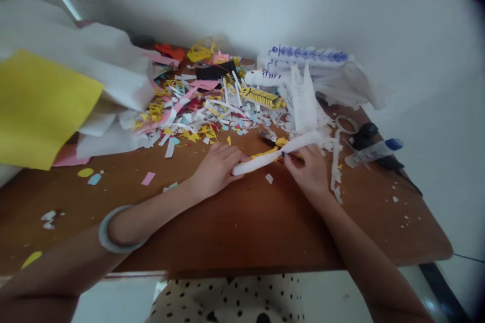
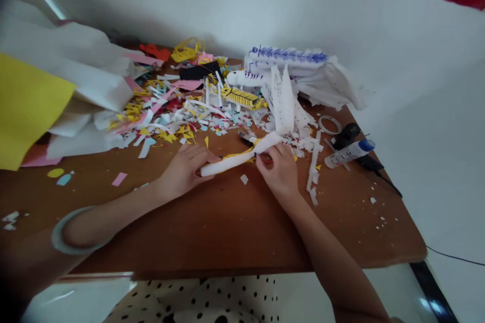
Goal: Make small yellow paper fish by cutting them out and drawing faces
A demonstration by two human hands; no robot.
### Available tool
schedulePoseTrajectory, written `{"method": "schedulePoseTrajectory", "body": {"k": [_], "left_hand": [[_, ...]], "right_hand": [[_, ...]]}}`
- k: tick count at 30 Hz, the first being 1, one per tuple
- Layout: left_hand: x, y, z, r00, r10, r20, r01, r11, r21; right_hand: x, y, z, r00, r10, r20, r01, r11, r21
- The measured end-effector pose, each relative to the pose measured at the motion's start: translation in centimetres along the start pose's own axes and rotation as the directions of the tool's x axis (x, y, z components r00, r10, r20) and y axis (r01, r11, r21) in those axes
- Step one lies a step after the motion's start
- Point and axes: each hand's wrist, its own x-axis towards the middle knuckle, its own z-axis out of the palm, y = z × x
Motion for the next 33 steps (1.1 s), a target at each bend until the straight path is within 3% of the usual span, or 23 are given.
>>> {"method": "schedulePoseTrajectory", "body": {"k": [3,7,9,11,13,14,16,20,23,26,28,30,33], "left_hand": [[0.2,0.0,0.0,0.999,-0.029,-0.014,0.028,0.998,-0.050],[0.2,-0.3,0.0,0.996,-0.079,-0.037,0.074,0.989,-0.128],[0.0,-0.6,0.0,0.989,-0.131,-0.062,0.119,0.979,-0.167],[-0.2,-1.1,0.0,0.978,-0.183,-0.100,0.158,0.964,-0.215],[-0.3,-1.6,0.1,0.965,-0.223,-0.136,0.178,0.943,-0.282],[-0.3,-1.8,0.1,0.961,-0.237,-0.144,0.180,0.929,-0.322],[-0.2,-2.2,0.4,0.957,-0.257,-0.136,0.185,0.899,-0.398],[-0.2,-2.7,0.5,0.955,-0.283,-0.092,0.206,0.852,-0.482],[-0.3,-3.0,0.4,0.957,-0.273,-0.097,0.183,0.829,-0.528],[-0.3,-3.2,0.3,0.948,-0.302,-0.098,0.192,0.792,-0.580],[-0.3,-3.1,0.4,0.935,-0.350,-0.056,0.240,0.742,-0.627],[-0.2,-2.9,0.4,0.924,-0.383,0.005,0.290,0.692,-0.661],[-0.2,-2.1,0.4,0.909,-0.407,0.093,0.356,0.639,-0.682]], "right_hand": [[0.1,-0.2,0.1,0.980,0.184,0.075,-0.195,0.964,0.183],[0.4,0.5,-0.1,0.931,0.330,0.154,-0.362,0.877,0.316],[1.0,1.5,-0.5,0.900,0.409,0.149,-0.435,0.830,0.350],[2.3,2.6,-1.2,0.867,0.495,0.067,-0.484,0.800,0.354],[4.3,3.3,-1.7,0.877,0.481,0.007,-0.462,0.839,0.287],[5.6,3.3,-1.6,0.895,0.444,0.045,-0.442,0.870,0.220],[8.4,2.6,-0.9,0.909,0.323,0.261,-0.343,0.939,0.030],[14.0,0.1,1.8,0.911,0.265,0.317,-0.271,0.962,-0.025],[15.7,-1.3,2.3,0.913,0.248,0.324,-0.255,0.967,-0.022],[13.8,-1.7,1.0,0.900,0.103,0.423,-0.194,0.965,0.177],[10.9,-1.4,-0.1,0.837,-0.038,0.546,-0.190,0.916,0.354],[7.7,-0.9,-0.6,0.773,-0.079,0.630,-0.291,0.838,0.462],[3.8,-0.6,-0.3,0.782,-0.025,0.623,-0.435,0.693,0.575]]}}
